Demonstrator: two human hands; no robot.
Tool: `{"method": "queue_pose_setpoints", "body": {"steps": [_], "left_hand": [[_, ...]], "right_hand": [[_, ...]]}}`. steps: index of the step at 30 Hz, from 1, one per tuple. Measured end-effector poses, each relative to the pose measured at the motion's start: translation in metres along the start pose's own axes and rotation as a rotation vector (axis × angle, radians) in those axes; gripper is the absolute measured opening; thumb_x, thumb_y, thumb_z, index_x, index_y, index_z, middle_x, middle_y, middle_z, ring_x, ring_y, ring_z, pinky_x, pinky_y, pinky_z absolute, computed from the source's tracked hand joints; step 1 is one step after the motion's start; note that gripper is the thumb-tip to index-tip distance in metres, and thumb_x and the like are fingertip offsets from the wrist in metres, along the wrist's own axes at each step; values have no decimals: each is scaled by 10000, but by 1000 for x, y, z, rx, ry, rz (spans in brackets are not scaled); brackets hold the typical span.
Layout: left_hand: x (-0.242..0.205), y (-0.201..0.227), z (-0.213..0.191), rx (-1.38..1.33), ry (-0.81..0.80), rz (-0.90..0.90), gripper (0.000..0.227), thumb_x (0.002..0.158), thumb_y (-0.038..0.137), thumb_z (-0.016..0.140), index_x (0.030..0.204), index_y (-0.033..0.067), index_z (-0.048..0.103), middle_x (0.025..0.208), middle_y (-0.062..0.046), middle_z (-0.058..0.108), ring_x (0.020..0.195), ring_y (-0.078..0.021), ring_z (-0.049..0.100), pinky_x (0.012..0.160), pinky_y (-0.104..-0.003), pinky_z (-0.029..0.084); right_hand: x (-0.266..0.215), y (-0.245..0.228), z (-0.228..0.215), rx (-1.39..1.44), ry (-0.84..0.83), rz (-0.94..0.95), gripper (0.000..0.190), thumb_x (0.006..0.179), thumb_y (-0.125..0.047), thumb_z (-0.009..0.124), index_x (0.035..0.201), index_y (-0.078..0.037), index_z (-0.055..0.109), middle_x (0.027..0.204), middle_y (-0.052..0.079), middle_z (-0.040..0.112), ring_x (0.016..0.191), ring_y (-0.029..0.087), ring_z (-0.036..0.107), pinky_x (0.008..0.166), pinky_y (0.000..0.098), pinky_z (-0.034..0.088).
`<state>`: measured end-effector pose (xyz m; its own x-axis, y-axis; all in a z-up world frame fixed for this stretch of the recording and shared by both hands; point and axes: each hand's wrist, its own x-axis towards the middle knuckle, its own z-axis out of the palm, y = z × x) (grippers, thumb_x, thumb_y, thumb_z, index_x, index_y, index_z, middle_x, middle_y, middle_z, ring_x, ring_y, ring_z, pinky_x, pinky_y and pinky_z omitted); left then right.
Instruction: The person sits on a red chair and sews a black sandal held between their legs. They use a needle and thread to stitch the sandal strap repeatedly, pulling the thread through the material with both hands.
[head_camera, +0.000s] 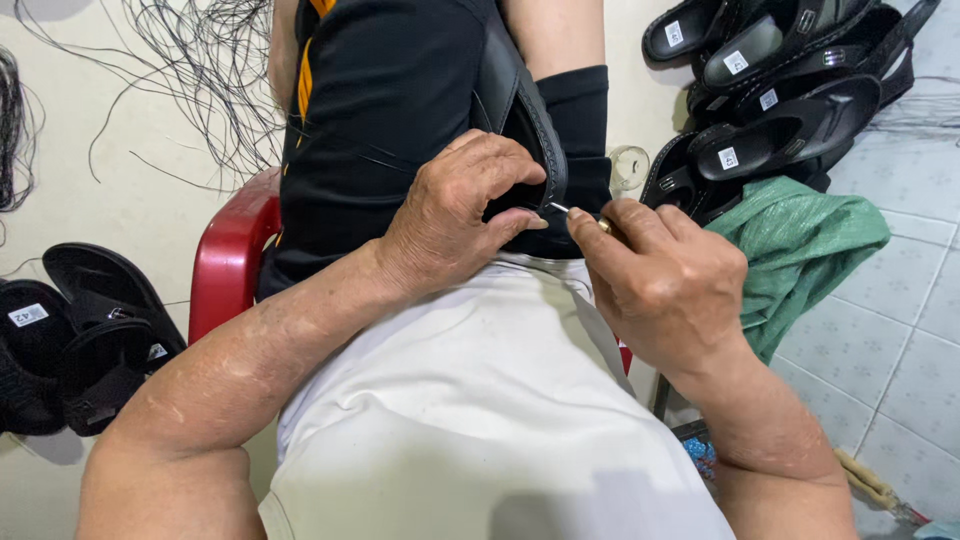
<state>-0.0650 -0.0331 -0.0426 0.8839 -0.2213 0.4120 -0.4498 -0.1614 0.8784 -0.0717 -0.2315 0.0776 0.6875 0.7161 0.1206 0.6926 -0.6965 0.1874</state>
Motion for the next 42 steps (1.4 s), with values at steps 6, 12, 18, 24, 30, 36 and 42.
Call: {"method": "queue_pose_setpoints", "body": {"steps": [6,12,18,24,30,36,42], "left_hand": [[1,-10,-4,4,-43,-3,346,846,105,876,1098,-4,666,1063,-157,689,973,-316,645,878,-412,520],[-7,19,-22,374,-8,178,206,999,118,776,896,-15,656,885,-119,647,783,-291,609,664,-400,511],[5,48,-39,-599,-56,-369,100,1005,78,660,1039,27,740,1134,-125,711,1079,-175,678,985,-263,563],[-4,15,-14,-1064,187,-651,154,981,71,695,1125,24,720,1086,-145,764,950,-213,765,915,-356,676],[-14,6,6,-571,110,-567,194,851,-80,751,1041,-67,715,684,-101,681,597,-117,686,524,-219,594],[-10,14,4,-600,14,-667,133,850,-58,739,974,-20,766,695,-145,732,622,-145,741,533,-212,624],[-4,7,16,-925,131,-728,209,875,-26,769,1068,-73,705,794,-176,755,697,-153,763,611,-254,682]], "right_hand": [[2,-3,34,336,162,49,92,1005,6,771,991,-84,767,917,90,728,685,247,650,581,321,464],[-7,-11,34,422,196,96,94,974,37,811,1018,-1,737,940,117,747,717,259,675,629,329,502],[-16,-5,37,491,103,138,137,969,-17,776,1088,-5,711,998,138,757,836,299,726,750,380,557],[-13,-9,38,565,122,180,88,975,6,773,1034,5,708,937,111,747,820,273,728,759,369,570],[-14,-14,43,607,179,274,113,959,-91,786,1037,-17,749,777,132,686,622,299,674,537,359,529],[-46,-20,45,430,161,290,183,1035,-188,661,1126,-51,740,734,86,618,594,279,643,541,350,528],[-59,-25,21,378,107,295,181,1002,-229,661,1071,-90,755,702,71,587,542,252,598,508,360,510]]}}
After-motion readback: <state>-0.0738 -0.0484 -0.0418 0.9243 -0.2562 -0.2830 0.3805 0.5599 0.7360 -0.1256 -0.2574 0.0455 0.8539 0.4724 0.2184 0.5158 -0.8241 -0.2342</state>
